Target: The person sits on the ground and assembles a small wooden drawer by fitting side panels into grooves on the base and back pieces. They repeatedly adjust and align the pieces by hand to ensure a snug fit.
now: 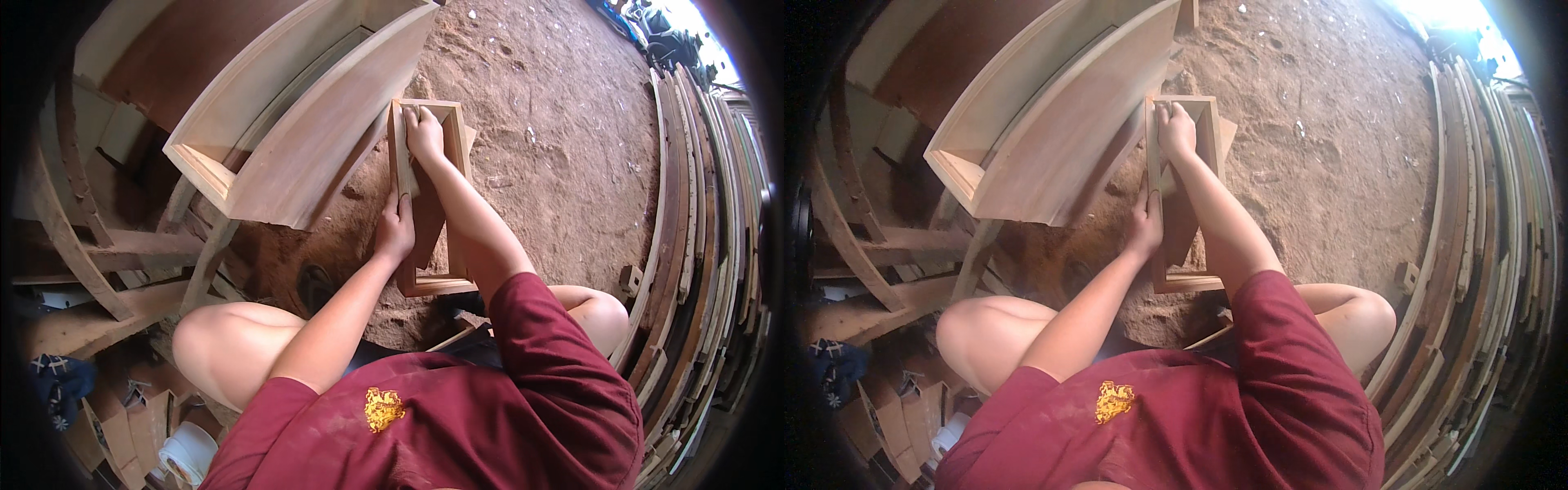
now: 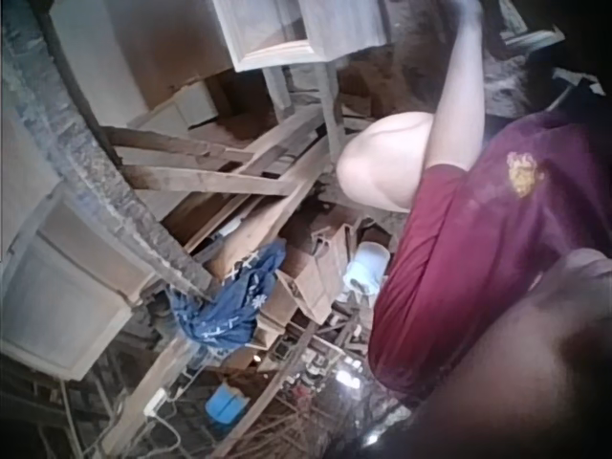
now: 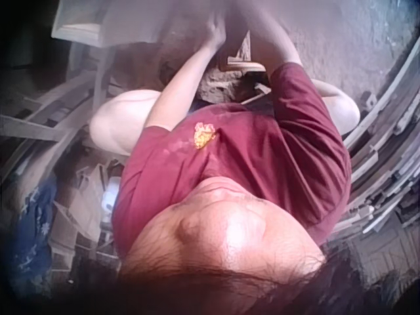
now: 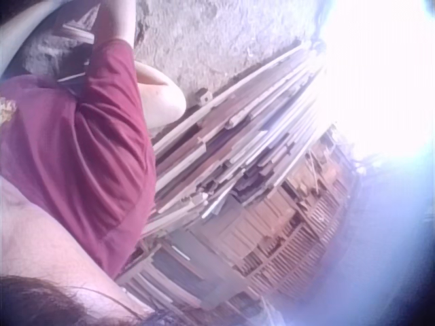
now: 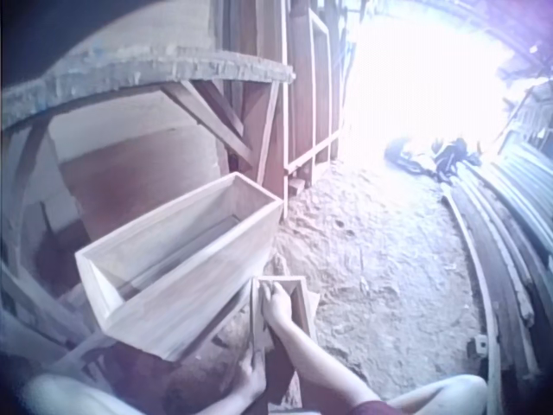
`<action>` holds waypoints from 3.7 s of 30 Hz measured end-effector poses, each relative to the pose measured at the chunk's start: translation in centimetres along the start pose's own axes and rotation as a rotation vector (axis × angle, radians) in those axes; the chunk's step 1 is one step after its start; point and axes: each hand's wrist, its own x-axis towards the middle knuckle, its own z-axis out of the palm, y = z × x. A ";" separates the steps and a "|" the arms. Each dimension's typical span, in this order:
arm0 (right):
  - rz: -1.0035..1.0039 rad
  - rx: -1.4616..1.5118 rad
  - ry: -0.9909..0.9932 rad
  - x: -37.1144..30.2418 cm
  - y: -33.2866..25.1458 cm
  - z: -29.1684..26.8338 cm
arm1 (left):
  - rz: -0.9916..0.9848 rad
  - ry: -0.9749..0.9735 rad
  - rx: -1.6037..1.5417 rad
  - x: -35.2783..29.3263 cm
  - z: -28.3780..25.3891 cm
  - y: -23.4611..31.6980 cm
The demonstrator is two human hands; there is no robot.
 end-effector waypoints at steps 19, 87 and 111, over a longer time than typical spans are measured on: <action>0.010 -0.058 -0.036 -0.1 0.3 -0.5 | -0.163 -0.072 0.091 -0.5 -0.3 0.8; -0.080 -0.366 -0.224 -5.4 0.2 -2.1 | -0.083 0.036 0.029 0.4 0.6 -4.6; 0.098 -0.027 -0.364 -21.2 2.1 -9.3 | -0.053 -0.061 -0.367 0.3 1.3 -3.1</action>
